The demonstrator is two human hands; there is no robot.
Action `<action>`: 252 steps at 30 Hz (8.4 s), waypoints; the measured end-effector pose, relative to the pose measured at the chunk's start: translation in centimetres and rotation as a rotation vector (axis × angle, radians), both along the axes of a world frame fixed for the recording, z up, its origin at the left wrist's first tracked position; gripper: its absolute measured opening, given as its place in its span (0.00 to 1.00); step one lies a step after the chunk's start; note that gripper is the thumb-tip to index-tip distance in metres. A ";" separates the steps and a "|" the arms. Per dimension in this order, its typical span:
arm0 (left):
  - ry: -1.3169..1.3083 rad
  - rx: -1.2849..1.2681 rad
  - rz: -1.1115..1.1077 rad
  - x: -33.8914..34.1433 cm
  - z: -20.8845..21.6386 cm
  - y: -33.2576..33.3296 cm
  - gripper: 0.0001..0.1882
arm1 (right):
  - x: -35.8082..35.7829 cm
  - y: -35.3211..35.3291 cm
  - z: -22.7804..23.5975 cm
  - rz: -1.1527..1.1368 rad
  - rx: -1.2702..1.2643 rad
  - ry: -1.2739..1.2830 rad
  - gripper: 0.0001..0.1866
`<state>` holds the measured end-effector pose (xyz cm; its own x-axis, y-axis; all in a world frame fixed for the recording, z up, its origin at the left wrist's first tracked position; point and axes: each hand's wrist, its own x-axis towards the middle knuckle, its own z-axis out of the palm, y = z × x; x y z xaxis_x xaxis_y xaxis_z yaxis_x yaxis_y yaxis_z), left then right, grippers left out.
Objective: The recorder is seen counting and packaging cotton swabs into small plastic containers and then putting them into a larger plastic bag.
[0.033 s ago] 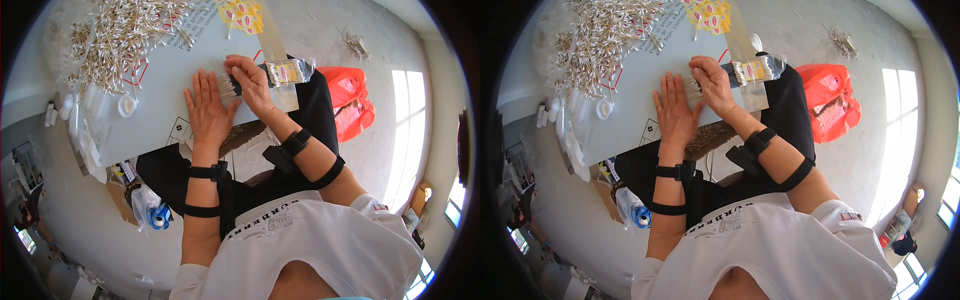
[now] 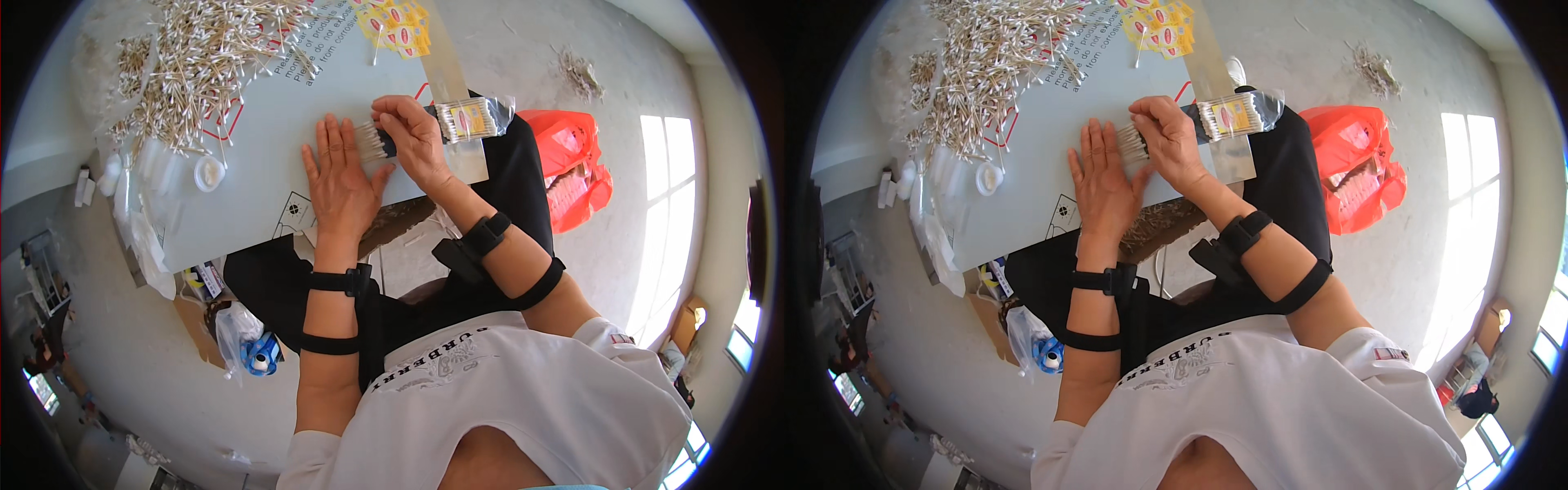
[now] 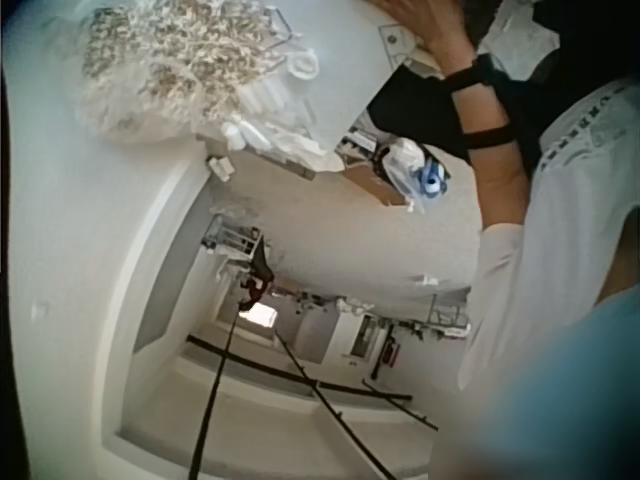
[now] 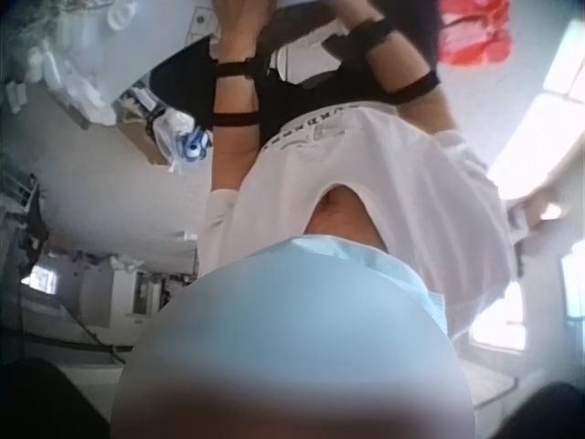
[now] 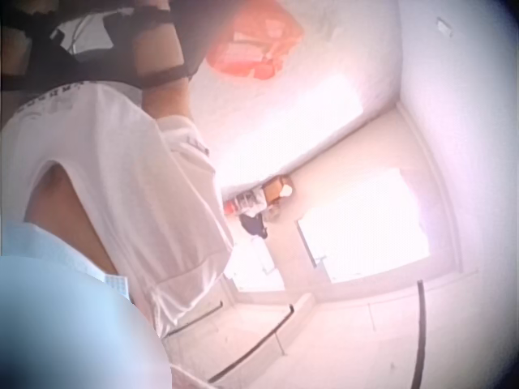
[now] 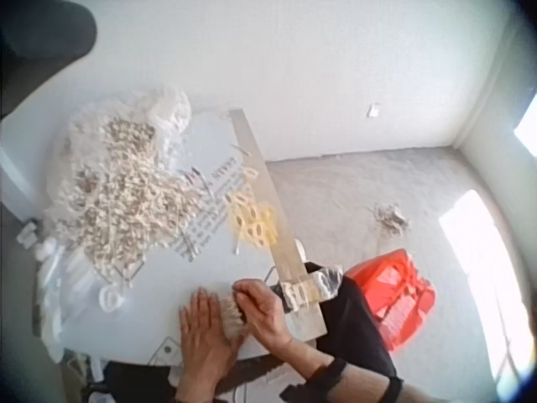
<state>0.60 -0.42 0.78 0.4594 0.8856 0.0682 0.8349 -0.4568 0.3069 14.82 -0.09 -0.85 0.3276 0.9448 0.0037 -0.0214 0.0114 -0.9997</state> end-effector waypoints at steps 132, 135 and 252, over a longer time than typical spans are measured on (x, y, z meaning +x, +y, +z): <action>0.021 0.012 -0.085 -1.1 0.2 2.0 0.38 | 0.0 0.0 -0.1 0.000 0.083 -0.123 0.17; 0.005 0.006 -0.111 -1.3 0.3 1.3 0.38 | -0.2 -0.6 0.0 -0.019 0.116 0.013 0.17; 0.048 -0.227 0.523 -3.0 2.8 17.1 0.08 | 0.5 -3.7 1.0 0.019 0.159 -0.489 0.10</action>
